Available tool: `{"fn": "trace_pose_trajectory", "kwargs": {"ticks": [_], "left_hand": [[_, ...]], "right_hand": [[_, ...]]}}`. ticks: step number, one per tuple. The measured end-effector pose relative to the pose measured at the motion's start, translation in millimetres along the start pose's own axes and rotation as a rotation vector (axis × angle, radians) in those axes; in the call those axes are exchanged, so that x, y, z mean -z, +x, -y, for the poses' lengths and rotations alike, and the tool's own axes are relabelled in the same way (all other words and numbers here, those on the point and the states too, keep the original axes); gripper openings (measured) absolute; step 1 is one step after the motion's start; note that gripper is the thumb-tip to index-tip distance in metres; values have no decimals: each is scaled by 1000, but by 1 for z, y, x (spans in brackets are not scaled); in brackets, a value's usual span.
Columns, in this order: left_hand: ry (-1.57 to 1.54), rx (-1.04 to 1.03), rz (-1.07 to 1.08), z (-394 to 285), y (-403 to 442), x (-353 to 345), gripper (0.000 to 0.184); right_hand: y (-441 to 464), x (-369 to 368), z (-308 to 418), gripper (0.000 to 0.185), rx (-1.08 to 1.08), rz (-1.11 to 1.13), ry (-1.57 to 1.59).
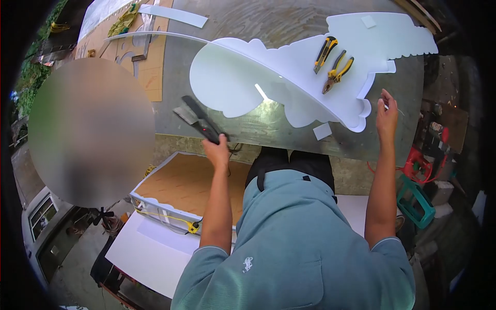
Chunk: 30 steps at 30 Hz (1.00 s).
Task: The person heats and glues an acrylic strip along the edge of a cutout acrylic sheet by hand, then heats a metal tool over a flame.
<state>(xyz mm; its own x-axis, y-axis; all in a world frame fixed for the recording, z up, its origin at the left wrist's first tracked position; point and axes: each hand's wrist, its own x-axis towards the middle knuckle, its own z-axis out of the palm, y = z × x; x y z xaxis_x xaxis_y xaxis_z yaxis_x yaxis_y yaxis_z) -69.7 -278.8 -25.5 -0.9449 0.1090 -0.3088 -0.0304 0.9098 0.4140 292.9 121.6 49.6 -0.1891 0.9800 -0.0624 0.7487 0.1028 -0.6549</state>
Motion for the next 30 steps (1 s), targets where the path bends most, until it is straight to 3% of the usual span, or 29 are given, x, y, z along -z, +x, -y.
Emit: {"fn": "trace_pose_trajectory", "kwargs": {"ticks": [6, 10, 13, 15, 17, 18, 20, 22, 23, 25, 27, 29, 30], "left_hand": [[60, 46, -248, 28, 105, 32, 62], [-156, 162, -205, 36, 132, 28, 58], [63, 44, -351, 36, 134, 26, 58], [25, 188, -349, 24, 133, 20, 61], [33, 209, -287, 66, 173, 6, 65], [234, 277, -286, 64, 174, 9, 68], [292, 320, -420, 9, 130, 25, 68], [309, -200, -636, 6, 115, 22, 63], [305, -217, -623, -17, 103, 15, 63], [-7, -778, -206, -87, 51, 13, 62], [44, -1134, 68, -154, 7, -4, 63], [194, -1386, 190, -212, -30, -22, 65], [205, -1397, 194, -232, -36, -31, 65]], "right_hand": [[-18, 24, -24, 35, 11, -30, -60], [-37, 34, -41, 35, -28, -40, -122], [-49, 38, -50, 34, -33, -19, -153], [-52, 36, -57, 33, -16, -6, -171], [-51, 40, -57, 30, 50, 6, -199], [-50, 38, -53, 29, 95, 2, -212], [-48, 32, -46, 29, -71, 17, -153], [-47, 23, -65, 31, -95, 44, -147], [-46, 14, -75, 33, -99, 41, -125], [-44, -1, -77, 36, -110, 73, -110], [-38, -15, -67, 38, -131, 100, -110], [-29, -29, -69, 40, -27, 18, -146], [-23, -30, -70, 40, -38, 14, -135]]}}
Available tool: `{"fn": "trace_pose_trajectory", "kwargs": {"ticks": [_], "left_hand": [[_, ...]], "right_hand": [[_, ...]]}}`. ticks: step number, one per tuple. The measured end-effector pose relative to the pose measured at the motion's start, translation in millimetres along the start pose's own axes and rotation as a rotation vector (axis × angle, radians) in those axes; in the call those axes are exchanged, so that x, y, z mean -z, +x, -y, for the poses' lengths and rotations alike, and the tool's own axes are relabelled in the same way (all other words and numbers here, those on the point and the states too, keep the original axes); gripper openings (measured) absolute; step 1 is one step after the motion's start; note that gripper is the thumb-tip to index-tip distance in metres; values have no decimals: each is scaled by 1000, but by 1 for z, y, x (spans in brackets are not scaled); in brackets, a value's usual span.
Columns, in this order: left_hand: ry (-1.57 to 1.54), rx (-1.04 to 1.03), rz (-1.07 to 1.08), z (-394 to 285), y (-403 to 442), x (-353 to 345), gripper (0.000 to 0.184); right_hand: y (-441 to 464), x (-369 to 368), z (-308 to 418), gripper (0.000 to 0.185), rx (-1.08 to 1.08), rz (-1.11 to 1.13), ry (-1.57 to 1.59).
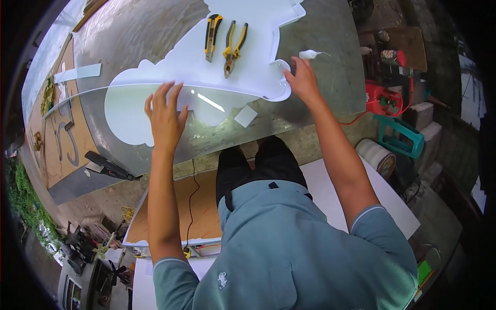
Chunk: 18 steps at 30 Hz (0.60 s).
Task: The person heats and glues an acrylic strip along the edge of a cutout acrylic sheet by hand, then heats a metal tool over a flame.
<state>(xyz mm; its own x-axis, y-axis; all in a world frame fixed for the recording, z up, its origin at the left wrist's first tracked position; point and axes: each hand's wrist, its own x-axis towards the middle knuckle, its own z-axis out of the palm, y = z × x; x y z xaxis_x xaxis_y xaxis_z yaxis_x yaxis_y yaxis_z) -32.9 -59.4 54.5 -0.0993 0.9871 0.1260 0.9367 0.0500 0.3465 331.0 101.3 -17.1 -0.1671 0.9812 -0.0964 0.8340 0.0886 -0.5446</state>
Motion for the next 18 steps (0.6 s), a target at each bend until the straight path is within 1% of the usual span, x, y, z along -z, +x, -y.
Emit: {"fn": "trace_pose_trajectory", "kwargs": {"ticks": [2, 3, 4, 5, 7, 8, 9, 10, 11, 12, 14, 15, 16, 18], "left_hand": [[93, -12, -2, -9, 25, -6, 62], [135, 5, 9, -3, 24, -14, 62], [157, 272, -198, 17, 10, -21, 61], [193, 526, -424, 45, -17, -19, 60], [340, 851, -568, 102, -87, -9, 61], [398, 1008, -551, 125, -124, 1, 68], [435, 1163, -537, 145, -161, 9, 75], [442, 1277, -500, 169, -199, 12, 82], [434, 1391, -459, 190, -224, 11, 90], [442, 1402, -482, 202, -232, 9, 90], [203, 1492, -388, 214, -245, 5, 102], [162, 1550, -376, 201, -226, 13, 95], [164, 1566, -390, 215, -237, 8, 95], [87, 1577, -353, 232, -246, -1, 84]], "right_hand": [[8, -7, 1, 40, 32, 132, 17], [8, -13, -13, 38, 122, 140, 18], [10, -23, -29, 37, 128, 169, -10], [9, -25, -30, 35, 62, 187, 70], [11, -26, -31, 33, 66, 199, 88], [10, -19, -25, 34, 111, 200, 57], [11, -14, -17, 34, 107, 210, 78], [11, -13, -14, 35, 99, 214, 88], [12, -15, -17, 36, 150, 197, 76], [14, -18, -20, 38, 200, 181, 59], [21, -18, -19, 37, 254, 190, 47], [26, -18, -16, 35, 281, 194, 21], [28, -16, -13, 35, 300, 200, 23], [33, -10, -8, 30, 368, 271, -18]]}}
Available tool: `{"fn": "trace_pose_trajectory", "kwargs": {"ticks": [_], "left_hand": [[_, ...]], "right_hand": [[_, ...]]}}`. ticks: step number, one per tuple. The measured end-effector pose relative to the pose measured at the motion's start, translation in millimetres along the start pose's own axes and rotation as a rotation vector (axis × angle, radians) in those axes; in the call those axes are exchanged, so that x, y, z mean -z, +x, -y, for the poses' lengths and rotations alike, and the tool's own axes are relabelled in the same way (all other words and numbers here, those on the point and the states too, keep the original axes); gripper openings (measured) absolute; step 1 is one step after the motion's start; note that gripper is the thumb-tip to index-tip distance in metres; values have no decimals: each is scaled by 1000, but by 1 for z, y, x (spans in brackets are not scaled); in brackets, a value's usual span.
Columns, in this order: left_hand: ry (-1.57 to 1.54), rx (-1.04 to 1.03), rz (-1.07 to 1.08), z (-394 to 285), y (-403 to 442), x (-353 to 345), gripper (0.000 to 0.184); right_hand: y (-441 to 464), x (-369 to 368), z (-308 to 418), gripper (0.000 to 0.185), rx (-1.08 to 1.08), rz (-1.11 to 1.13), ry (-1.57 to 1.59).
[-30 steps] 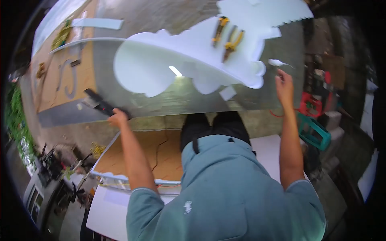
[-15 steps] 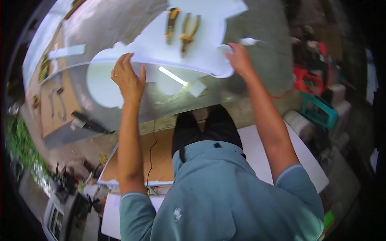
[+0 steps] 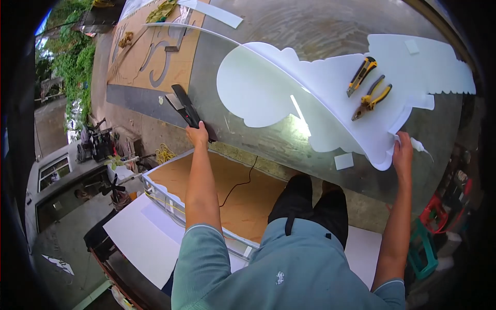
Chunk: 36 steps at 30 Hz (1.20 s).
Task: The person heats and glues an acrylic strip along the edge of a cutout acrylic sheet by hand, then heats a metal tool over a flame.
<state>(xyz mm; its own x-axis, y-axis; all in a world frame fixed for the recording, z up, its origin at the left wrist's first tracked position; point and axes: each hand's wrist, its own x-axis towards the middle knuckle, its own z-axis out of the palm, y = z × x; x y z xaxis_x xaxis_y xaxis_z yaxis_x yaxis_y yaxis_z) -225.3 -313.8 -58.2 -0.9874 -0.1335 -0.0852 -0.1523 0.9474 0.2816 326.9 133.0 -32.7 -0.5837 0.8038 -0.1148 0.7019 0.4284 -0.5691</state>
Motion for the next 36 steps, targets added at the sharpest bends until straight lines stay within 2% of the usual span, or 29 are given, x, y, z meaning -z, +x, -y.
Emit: {"fn": "trace_pose_trajectory", "kwargs": {"ticks": [1, 5, 7, 8, 10, 16, 17, 19, 20, 21, 22, 24, 26, 27, 29, 30, 32, 36], "left_hand": [[6, -14, -17, 3, -2, -5, 68], [-70, -31, -106, 15, -11, -17, 60], [-31, -20, -241, 18, -13, -29, 58], [-34, -16, -240, 17, -10, -33, 58], [-139, 157, -224, 7, -8, -38, 61], [-151, 269, -192, 3, 15, -33, 67], [-149, 286, -100, 3, 20, -27, 68], [-69, 259, 35, 20, 35, -22, 67], [55, 196, -12, 48, 55, -32, 66], [-104, 220, 90, 59, 58, -27, 65], [-459, 203, 166, 74, 59, -28, 64], [-288, 187, 166, 71, 48, -9, 68], [-148, 147, -2, 67, 30, -6, 73], [-143, 128, 21, 48, 13, -5, 73], [286, -279, -255, 0, -47, 11, 73], [288, -298, -250, -24, -71, 15, 73], [34, -898, -220, -79, -120, 12, 68], [-102, -1443, 254, -207, -238, 17, 62]], "right_hand": [[1, 2, 3, 26, 14, 39, 26], [3, 12, 12, 27, 56, 56, 31], [5, 15, 14, 27, -14, 111, 41], [5, 16, 14, 27, -11, 111, 37], [7, 19, 13, 27, -13, 120, 60], [8, 19, 6, 29, 35, 134, 24], [8, 18, 4, 30, 69, 120, 57], [5, 13, -5, 31, 62, 98, 79], [2, 10, -6, 29, 74, 45, 91], [-2, 9, -15, 29, 80, 53, 72], [-9, 0, -29, 30, 44, 2, 12], [-11, 7, -8, 28, 43, -58, 30], [-8, 12, 0, 31, 6, -6, 93], [-10, 12, 1, 31, -21, -16, 82], [-9, 9, -1, 32, -25, -5, 112], [-9, 8, -1, 32, -43, -14, 115], [-11, 7, 0, 34, -36, -29, 120], [-13, 8, 2, 33, -55, -57, 176]]}}
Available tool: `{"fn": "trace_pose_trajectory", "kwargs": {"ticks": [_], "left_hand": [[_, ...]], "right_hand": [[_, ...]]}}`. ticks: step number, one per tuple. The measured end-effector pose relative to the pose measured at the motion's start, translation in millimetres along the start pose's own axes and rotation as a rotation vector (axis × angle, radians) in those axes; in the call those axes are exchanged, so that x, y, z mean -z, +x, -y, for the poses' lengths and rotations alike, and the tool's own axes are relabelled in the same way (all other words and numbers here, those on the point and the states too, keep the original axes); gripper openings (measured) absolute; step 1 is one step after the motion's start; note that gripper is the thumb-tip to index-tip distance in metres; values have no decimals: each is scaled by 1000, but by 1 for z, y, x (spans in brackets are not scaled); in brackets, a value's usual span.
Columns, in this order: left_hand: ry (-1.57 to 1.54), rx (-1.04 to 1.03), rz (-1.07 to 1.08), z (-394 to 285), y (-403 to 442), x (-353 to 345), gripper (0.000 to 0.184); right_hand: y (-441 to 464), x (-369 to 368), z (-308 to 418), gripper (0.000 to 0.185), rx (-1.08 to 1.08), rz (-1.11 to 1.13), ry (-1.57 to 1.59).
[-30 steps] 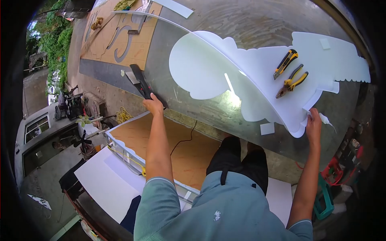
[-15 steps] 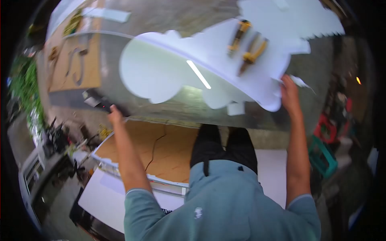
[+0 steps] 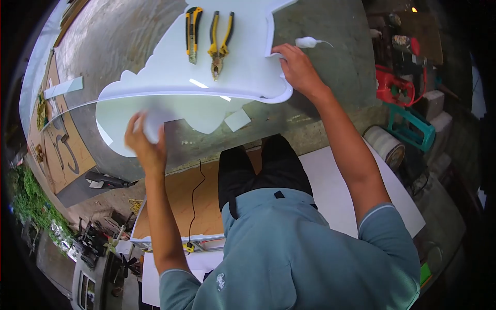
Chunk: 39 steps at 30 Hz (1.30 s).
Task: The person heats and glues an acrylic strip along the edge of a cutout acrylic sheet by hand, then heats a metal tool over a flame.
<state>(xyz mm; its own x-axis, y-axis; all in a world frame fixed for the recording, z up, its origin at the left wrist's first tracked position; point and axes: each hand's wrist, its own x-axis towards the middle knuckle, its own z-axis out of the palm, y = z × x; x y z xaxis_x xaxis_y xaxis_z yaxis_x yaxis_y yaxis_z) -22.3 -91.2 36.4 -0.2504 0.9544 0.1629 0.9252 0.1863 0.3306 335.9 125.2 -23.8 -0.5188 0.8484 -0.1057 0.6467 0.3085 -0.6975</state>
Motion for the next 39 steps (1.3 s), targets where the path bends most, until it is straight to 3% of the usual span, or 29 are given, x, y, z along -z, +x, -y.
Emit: {"fn": "trace_pose_trajectory", "kwargs": {"ticks": [3, 7, 10, 14, 16, 20, 22, 26, 28, 29, 31, 34, 38, 39], "left_hand": [[11, -398, 314, -67, 61, -16, 54], [47, -732, 591, -77, 90, -68, 38], [24, -704, 751, -78, 95, -80, 33], [-2, -726, 715, -77, 99, -87, 32], [9, -747, 652, -77, 102, -90, 30], [13, -767, 672, -78, 107, -94, 32], [-7, -768, 673, -77, 108, -97, 33], [-75, -762, 659, -71, 105, -95, 40], [-71, -733, 661, -67, 99, -94, 42], [-63, -723, 653, -66, 97, -93, 42], [-23, -777, 618, -64, 94, -92, 44], [-2, -813, 590, -62, 94, -94, 43], [-37, -776, 583, -63, 92, -97, 42], [-37, -763, 609, -63, 91, -97, 41]], "right_hand": [[0, 2, -3, 29, -25, 16, 23], [-8, 3, -1, 29, -69, -27, 126], [-17, 3, -1, 31, -131, -74, 207], [-26, 9, 1, 32, -178, -50, 222], [-26, 9, 4, 34, -58, -139, 78], [-14, 5, 11, 34, -68, -111, 34], [-1, -2, 13, 36, 95, -252, -214], [30, -6, 45, 46, 83, -210, -174], [36, -6, 46, 44, -89, -288, -478], [36, -5, 45, 44, -75, -289, -474], [29, -6, 36, 36, -323, -126, -357], [26, -2, 20, 35, -212, -24, -175], [4, -9, 9, 22, -204, 50, -171], [0, -11, 8, 23, -110, -5, -193]]}}
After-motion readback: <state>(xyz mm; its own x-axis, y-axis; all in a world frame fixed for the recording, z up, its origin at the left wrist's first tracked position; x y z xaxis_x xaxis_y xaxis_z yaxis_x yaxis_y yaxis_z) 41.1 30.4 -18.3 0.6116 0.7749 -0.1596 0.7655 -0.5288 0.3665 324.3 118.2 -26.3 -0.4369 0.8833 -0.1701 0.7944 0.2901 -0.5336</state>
